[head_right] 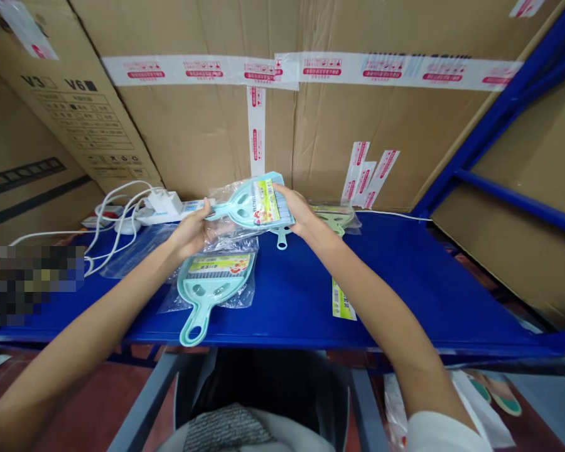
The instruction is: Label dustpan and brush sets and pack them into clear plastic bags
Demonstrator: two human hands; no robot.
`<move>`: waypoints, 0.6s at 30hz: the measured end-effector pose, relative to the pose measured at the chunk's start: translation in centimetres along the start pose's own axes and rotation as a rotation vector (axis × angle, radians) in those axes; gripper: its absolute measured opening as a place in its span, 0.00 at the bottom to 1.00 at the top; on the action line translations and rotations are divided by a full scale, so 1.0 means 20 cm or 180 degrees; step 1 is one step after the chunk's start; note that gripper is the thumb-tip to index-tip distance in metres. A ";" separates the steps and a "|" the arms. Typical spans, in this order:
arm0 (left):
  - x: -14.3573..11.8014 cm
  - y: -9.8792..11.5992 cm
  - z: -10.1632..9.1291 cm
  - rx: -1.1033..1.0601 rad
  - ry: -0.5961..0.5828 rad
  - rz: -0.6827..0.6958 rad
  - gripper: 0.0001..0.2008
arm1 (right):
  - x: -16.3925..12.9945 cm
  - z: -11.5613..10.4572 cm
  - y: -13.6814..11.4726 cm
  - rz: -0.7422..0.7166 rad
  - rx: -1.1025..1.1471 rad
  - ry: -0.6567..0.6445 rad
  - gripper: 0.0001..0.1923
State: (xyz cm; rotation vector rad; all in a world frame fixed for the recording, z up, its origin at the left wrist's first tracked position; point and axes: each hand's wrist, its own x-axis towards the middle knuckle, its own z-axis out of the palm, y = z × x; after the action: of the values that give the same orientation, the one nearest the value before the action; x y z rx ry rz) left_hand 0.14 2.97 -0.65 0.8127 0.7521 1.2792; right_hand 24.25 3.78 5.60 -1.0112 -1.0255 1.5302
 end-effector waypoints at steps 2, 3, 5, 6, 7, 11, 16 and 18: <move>0.01 0.01 -0.01 0.0131 -0.0058 -0.0055 0.18 | 0.01 -0.02 -0.01 -0.0109 0.0002 0.0161 0.14; 0.01 0.01 -0.02 0.0196 -0.0051 -0.0078 0.18 | 0.01 -0.04 -0.02 -0.0169 -0.0030 0.0202 0.13; 0.02 0.02 -0.03 0.0285 0.0007 -0.0087 0.18 | 0.01 -0.08 -0.06 -0.0272 -0.0177 0.0208 0.10; 0.03 0.03 -0.04 0.0304 0.0034 -0.0075 0.19 | 0.00 -0.10 -0.09 -0.0312 -0.0285 0.0172 0.09; 0.03 0.03 -0.05 0.0311 0.0050 -0.0055 0.19 | -0.01 -0.12 -0.12 -0.0343 -0.0403 0.0126 0.08; 0.03 0.06 -0.06 0.0317 -0.0005 0.0050 0.21 | -0.04 -0.19 -0.21 -0.0388 -0.0800 0.0003 0.08; -0.01 0.05 -0.02 0.0383 -0.0112 0.0189 0.22 | -0.06 -0.21 -0.21 -0.0139 -0.0955 -0.0143 0.07; -0.02 0.03 0.01 0.0454 -0.0069 0.0211 0.21 | -0.06 -0.19 -0.18 -0.0063 -0.1139 -0.0113 0.10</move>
State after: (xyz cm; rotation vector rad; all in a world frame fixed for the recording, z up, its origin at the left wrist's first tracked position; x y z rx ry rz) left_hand -0.13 2.54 0.00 0.9723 0.8117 1.2844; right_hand 28.97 3.66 8.14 -1.2167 -1.3628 1.3797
